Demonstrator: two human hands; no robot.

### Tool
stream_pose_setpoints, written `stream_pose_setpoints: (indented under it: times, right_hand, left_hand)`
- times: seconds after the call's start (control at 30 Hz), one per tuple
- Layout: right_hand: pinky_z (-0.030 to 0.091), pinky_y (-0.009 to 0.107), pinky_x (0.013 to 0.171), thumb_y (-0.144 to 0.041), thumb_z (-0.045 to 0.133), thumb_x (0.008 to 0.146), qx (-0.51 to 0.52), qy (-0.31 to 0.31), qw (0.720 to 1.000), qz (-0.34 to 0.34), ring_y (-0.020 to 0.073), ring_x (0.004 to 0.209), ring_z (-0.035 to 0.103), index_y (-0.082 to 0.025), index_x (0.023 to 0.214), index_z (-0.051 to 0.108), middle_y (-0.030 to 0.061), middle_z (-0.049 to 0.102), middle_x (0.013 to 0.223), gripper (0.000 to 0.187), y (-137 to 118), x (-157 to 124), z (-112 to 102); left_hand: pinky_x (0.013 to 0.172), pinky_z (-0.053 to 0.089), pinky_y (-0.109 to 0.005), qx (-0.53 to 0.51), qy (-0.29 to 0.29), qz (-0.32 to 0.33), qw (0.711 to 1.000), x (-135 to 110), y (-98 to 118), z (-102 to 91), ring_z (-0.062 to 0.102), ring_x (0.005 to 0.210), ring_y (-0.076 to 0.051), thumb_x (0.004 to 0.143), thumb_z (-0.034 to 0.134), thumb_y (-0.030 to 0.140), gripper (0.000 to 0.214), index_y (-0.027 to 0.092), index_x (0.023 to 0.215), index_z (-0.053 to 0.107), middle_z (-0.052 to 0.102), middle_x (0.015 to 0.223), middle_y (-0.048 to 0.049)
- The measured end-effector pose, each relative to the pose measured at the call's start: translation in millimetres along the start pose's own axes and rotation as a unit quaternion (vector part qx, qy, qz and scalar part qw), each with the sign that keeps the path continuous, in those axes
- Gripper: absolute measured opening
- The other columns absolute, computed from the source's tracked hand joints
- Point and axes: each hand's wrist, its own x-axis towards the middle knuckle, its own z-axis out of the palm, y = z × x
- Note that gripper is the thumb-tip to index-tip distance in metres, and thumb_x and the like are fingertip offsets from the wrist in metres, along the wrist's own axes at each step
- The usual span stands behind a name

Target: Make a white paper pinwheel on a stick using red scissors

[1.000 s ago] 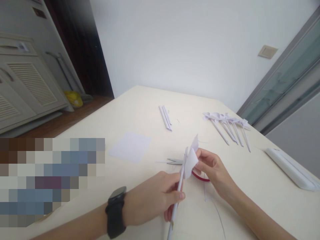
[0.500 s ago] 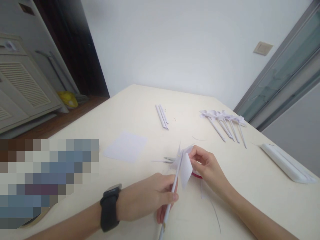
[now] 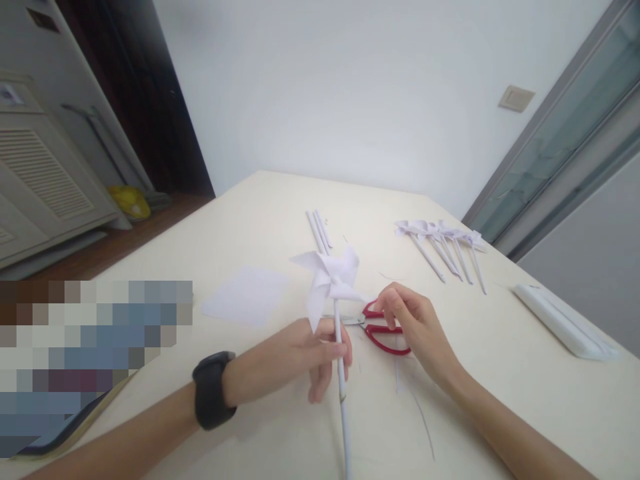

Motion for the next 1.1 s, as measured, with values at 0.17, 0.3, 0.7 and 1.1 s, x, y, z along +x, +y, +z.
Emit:
stream_pose_setpoints:
  times: [0.17, 0.3, 0.7, 1.1]
  right_hand:
    - [0.032, 0.021, 0.052, -0.034, 0.042, 0.09, -0.02, -0.08, 0.997, -0.008, 0.0094, 0.054, 0.042, -0.016, 0.078, 0.061, -0.0019, 0.048, 0.063, 0.028, 1.2, 0.5, 6.6]
    - [0.036, 0.021, 0.055, -0.032, 0.054, 0.084, -0.033, -0.174, 0.984, -0.026, 0.0101, 0.061, 0.048, -0.018, 0.088, 0.06, -0.0006, 0.055, 0.075, 0.015, 2.9, -4.0, 14.6]
    - [0.035, 0.019, 0.052, -0.027, 0.05, 0.085, -0.07, -0.212, 0.975, -0.018, 0.0085, 0.055, 0.049, -0.016, 0.071, 0.058, -0.0023, 0.055, 0.061, 0.02, 8.2, -3.9, 20.2]
    - [0.038, 0.018, 0.051, -0.023, 0.055, 0.081, -0.027, -0.246, 0.969, 0.0, 0.0098, 0.058, 0.052, -0.017, 0.082, 0.061, -0.0021, 0.057, 0.065, 0.009, 5.1, -8.2, 23.1]
  left_hand:
    - [0.049, 0.034, -0.023, -0.007, 0.091, 0.074, 0.993, 5.1, -2.3, -13.8, 0.046, 0.043, -0.009, 0.089, 0.042, 0.037, 0.027, 0.017, 0.092, 0.059, 0.049, 0.05, 0.0049]
    - [0.055, 0.033, -0.025, 0.02, 0.185, 0.107, 0.977, 4.7, -3.2, -13.1, 0.041, 0.045, -0.008, 0.09, 0.04, 0.036, 0.027, 0.02, 0.099, 0.059, 0.048, 0.049, 0.0061]
    - [0.051, 0.035, -0.023, 0.011, 0.155, 0.084, 0.984, 6.5, -7.6, -3.2, 0.046, 0.051, -0.01, 0.083, 0.053, 0.028, 0.019, 0.019, 0.098, 0.06, 0.051, 0.053, 0.0045]
    - [0.056, 0.034, -0.024, 0.029, 0.226, 0.094, 0.969, 4.2, 1.7, -5.5, 0.045, 0.051, -0.011, 0.085, 0.05, 0.03, 0.013, 0.018, 0.087, 0.057, 0.048, 0.048, 0.0063]
